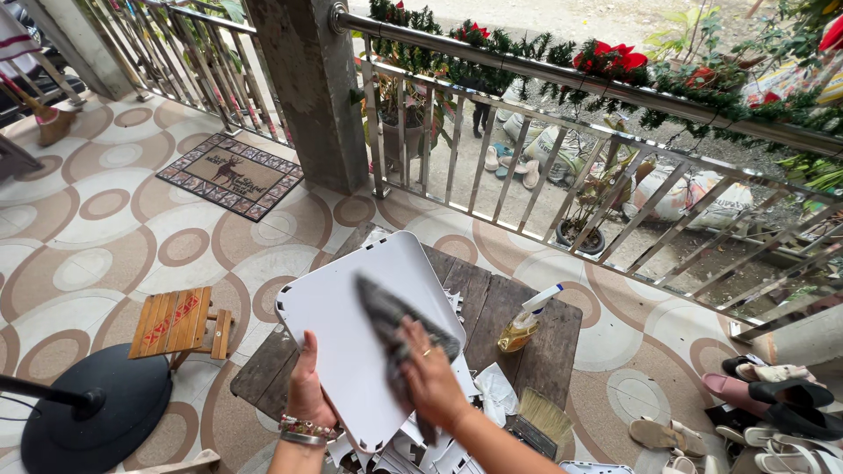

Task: The person cleans multiple white plastic panels on a wooden table using a spray bottle and a cloth. They spray each panel, wipe it with the cloth, and stack the cleaned panels on the floor. The process is repeated for several panels throughout the clip.

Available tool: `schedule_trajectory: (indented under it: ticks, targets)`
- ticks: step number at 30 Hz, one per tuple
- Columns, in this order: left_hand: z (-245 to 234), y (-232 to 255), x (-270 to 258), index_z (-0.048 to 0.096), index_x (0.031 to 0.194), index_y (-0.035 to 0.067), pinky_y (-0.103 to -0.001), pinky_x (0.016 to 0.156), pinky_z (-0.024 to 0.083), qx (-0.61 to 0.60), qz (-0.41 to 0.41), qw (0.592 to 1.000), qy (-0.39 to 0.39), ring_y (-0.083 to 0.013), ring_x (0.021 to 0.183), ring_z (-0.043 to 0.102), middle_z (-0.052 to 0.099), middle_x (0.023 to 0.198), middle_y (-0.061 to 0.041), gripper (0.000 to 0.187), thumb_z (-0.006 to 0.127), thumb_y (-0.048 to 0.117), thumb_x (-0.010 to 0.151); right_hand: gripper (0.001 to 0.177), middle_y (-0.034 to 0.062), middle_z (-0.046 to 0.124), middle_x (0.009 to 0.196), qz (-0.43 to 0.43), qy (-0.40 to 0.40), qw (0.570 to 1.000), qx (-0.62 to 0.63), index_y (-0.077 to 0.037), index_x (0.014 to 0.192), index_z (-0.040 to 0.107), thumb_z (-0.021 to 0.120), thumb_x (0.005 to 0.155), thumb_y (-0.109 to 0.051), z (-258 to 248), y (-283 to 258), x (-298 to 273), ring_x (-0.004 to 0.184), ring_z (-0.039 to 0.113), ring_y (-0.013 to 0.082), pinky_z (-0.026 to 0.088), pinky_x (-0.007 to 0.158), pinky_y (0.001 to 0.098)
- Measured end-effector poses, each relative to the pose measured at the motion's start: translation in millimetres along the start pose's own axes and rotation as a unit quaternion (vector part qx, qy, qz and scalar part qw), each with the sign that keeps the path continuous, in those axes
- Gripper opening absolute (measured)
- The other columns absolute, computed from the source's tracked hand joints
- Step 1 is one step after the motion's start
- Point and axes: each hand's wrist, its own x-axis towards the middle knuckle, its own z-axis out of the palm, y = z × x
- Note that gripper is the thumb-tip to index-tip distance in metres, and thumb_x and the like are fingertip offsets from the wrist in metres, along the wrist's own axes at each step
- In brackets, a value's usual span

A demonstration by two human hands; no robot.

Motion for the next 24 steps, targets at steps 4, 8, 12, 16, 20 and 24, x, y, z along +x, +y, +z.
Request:
schedule_trajectory:
  ticks: [4,8,12,16,20,24]
  targets:
    - [21.2,-3.3,-11.8,0.048,0.14,0.004,-0.051,0.095,0.057,0.03,0.011,0.997,0.068,-0.0308,0.119,0.066,0.067,0.123,-0.019,0.083,0.062,0.06,0.08,0.06,0.0145,0.017,0.169,0.12,0.098,0.988,-0.005,-0.01,0.158,0.025,0.045,0.104,-0.027,-8.3,3.3,25.2,0.157,0.012,0.0325,0.008,0.123,0.0543]
    - [36.0,-9.1,-3.2,0.048,0.141,0.002,-0.047,0.098,0.054,-0.048,0.017,0.999,-0.014,-0.0303,0.12,0.062,0.064,0.13,-0.015,0.079,0.062,0.058,0.088,0.064,0.0132,0.019,0.17,0.012,0.035,0.996,-0.08,-0.018,0.159,0.036,0.05,0.099,-0.032,20.3,-54.3,-0.4,0.158,0.013,0.0338,0.006,0.123,0.055]
    - [33.5,-8.1,-2.6,0.055,0.133,0.008,-0.046,0.092,0.058,-0.037,-0.051,0.998,-0.005,-0.0284,0.114,0.066,0.069,0.123,-0.013,0.069,0.058,0.058,0.085,0.06,0.0063,0.019,0.173,-0.034,-0.006,0.995,-0.093,-0.021,0.159,0.04,0.047,0.102,-0.036,10.6,-73.1,15.2,0.161,0.012,0.0302,0.006,0.126,0.0546]
    - [25.2,-16.0,-3.1,0.06,0.127,0.009,-0.045,0.081,0.059,0.034,-0.044,0.998,0.012,-0.0251,0.101,0.068,0.068,0.112,-0.01,0.059,0.066,0.052,0.087,0.064,0.0054,0.016,0.171,0.053,0.104,0.992,-0.055,-0.02,0.159,0.034,0.044,0.099,-0.042,-24.9,-40.3,78.6,0.158,0.011,0.029,0.006,0.122,0.056]
    - [15.6,-28.9,-7.1,0.058,0.124,0.002,-0.043,0.08,0.061,0.03,0.018,0.999,0.006,-0.025,0.099,0.068,0.066,0.109,-0.013,0.055,0.071,0.044,0.092,0.062,0.0061,0.02,0.171,0.106,0.163,0.981,-0.006,-0.018,0.16,0.032,0.038,0.104,-0.045,-40.5,3.2,115.0,0.158,0.015,0.0291,0.014,0.125,0.0572]
    - [23.4,-30.5,-7.5,0.057,0.128,0.001,-0.04,0.077,0.062,0.026,0.033,0.999,0.014,-0.0255,0.1,0.069,0.068,0.108,-0.016,0.062,0.071,0.047,0.088,0.063,0.0057,0.018,0.17,0.208,0.156,0.965,-0.03,-0.018,0.159,0.03,0.037,0.103,-0.045,-22.7,33.1,92.9,0.158,0.011,0.0282,0.009,0.122,0.0571]
